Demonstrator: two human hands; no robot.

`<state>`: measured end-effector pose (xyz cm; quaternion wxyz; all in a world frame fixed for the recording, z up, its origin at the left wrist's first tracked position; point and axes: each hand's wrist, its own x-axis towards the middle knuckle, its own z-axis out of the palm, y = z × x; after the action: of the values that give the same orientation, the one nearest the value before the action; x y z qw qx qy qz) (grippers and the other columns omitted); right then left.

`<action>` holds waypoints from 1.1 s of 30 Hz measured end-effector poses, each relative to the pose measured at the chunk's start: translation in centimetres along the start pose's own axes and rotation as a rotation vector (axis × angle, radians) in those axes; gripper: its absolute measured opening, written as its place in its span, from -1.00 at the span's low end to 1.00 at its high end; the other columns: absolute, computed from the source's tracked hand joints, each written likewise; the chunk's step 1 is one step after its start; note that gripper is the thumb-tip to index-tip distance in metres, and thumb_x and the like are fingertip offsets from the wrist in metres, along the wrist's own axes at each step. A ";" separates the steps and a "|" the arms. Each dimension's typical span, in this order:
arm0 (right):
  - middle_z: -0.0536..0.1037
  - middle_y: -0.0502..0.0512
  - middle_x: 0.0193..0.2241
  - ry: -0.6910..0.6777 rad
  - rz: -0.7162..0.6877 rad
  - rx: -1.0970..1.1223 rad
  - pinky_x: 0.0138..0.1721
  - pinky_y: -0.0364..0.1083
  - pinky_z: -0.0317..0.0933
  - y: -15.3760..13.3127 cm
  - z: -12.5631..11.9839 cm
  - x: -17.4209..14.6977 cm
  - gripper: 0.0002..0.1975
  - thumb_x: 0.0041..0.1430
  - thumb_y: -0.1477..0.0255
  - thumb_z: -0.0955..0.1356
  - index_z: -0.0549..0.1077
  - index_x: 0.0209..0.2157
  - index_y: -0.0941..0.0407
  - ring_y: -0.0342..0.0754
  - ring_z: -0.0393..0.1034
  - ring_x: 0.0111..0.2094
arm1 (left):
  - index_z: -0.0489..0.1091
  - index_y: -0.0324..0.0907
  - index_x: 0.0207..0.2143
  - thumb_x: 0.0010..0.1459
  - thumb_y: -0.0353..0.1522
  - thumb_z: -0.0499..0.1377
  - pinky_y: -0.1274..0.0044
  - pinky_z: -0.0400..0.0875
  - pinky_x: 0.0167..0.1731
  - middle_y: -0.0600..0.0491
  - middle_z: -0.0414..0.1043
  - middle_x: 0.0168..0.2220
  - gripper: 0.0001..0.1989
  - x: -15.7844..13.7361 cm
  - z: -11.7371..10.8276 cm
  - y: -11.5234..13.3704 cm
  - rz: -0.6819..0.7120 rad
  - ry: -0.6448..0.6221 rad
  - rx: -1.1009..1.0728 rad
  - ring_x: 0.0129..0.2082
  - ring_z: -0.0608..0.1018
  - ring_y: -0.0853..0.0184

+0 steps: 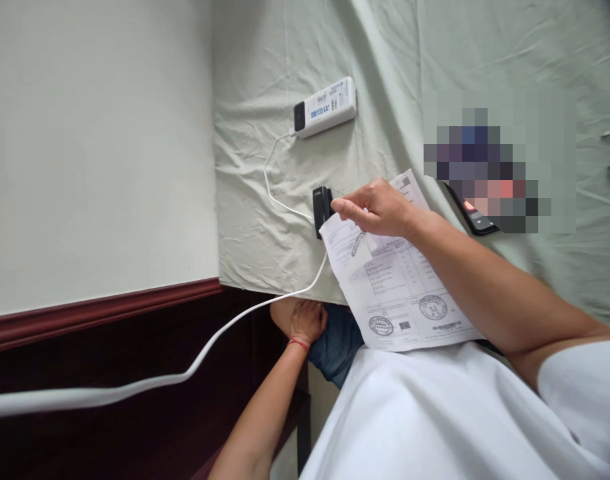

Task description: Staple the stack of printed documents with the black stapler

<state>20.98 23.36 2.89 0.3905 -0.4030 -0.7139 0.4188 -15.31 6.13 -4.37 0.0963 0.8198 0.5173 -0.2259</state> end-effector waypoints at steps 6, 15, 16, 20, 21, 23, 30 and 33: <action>0.33 -0.03 -0.67 -0.015 0.042 -0.001 -0.39 -0.09 -0.01 0.2 0.2 0.1 -0.31 0.44 -0.03 0.11 0.53 -0.47 0.18 -0.19 0.20 -0.56 | 0.55 -0.18 -0.25 0.25 -0.37 0.13 0.26 0.42 0.03 -0.17 0.61 -0.25 -0.82 0.0 0.0 0.0 0.001 0.001 -0.003 -0.15 0.62 0.04; 0.51 0.14 -0.48 -0.050 -0.027 -0.023 -0.09 -0.02 0.09 1.5 1.0 0.6 -0.20 0.44 -0.09 -0.03 0.56 -0.35 0.16 -0.04 0.31 -0.28 | 0.54 -0.17 -0.26 0.25 -0.37 0.14 0.26 0.42 0.02 -0.16 0.60 -0.26 -0.83 -0.1 0.3 -0.1 -0.011 -0.001 0.000 -0.15 0.62 0.04; 0.52 0.14 -0.47 -0.048 -0.032 -0.029 -0.07 -0.01 0.08 1.5 1.0 0.6 -0.20 0.44 -0.08 -0.04 0.56 -0.34 0.16 -0.04 0.30 -0.27 | 0.55 -0.18 -0.26 0.25 -0.37 0.13 0.26 0.42 0.02 -0.17 0.60 -0.27 -0.82 -0.1 0.3 -0.1 -0.013 -0.002 0.000 -0.16 0.62 0.04; 0.50 0.12 -0.47 -0.047 -0.038 -0.047 -0.05 0.00 0.05 1.7 1.1 0.5 -0.21 0.44 -0.07 -0.05 0.55 -0.34 0.15 -0.04 0.29 -0.27 | 0.55 -0.22 -0.26 0.25 -0.37 0.13 0.25 0.42 0.03 -0.19 0.60 -0.26 -0.80 -0.1 0.3 0.0 -0.017 -0.009 -0.001 -0.15 0.62 0.03; 0.50 0.12 -0.48 -0.049 -0.037 -0.053 -0.05 0.00 0.04 1.7 1.2 0.5 -0.21 0.44 -0.07 -0.05 0.55 -0.34 0.15 -0.04 0.29 -0.28 | 0.56 -0.22 -0.25 0.25 -0.37 0.13 0.26 0.42 0.03 -0.19 0.60 -0.26 -0.80 -0.1 0.2 0.0 -0.015 -0.011 -0.002 -0.14 0.62 0.03; 0.49 0.11 -0.49 -0.051 -0.037 -0.063 -0.06 0.00 0.04 1.7 1.2 0.6 -0.20 0.44 -0.08 -0.05 0.54 -0.35 0.16 -0.04 0.28 -0.28 | 0.56 -0.24 -0.22 0.25 -0.37 0.13 0.27 0.42 0.03 -0.18 0.61 -0.24 -0.79 -0.1 0.1 0.0 -0.012 -0.015 -0.003 -0.14 0.62 0.05; 0.47 0.10 -0.51 -0.022 -0.046 -0.061 -0.05 0.00 0.04 1.6 1.1 0.6 -0.21 0.44 -0.08 -0.03 0.52 -0.43 0.16 -0.06 0.27 -0.31 | 0.56 -0.25 -0.22 0.25 -0.36 0.12 0.28 0.41 0.04 -0.18 0.60 -0.25 -0.77 -0.1 -0.1 0.0 -0.019 -0.029 -0.008 -0.13 0.62 0.05; 0.45 0.09 -0.53 -0.006 -0.059 -0.049 -0.06 0.00 0.05 1.5 1.0 0.5 -0.23 0.45 -0.06 -0.01 0.51 -0.44 0.15 -0.07 0.26 -0.32 | 0.56 -0.24 -0.23 0.25 -0.37 0.11 0.29 0.40 0.04 -0.19 0.60 -0.25 -0.77 -0.1 -0.1 0.1 -0.023 -0.030 -0.015 -0.12 0.61 0.05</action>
<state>20.21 24.04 1.30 0.3908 -0.3900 -0.7365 0.3908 -15.25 6.12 -4.23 0.1076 0.8094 0.5270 -0.2356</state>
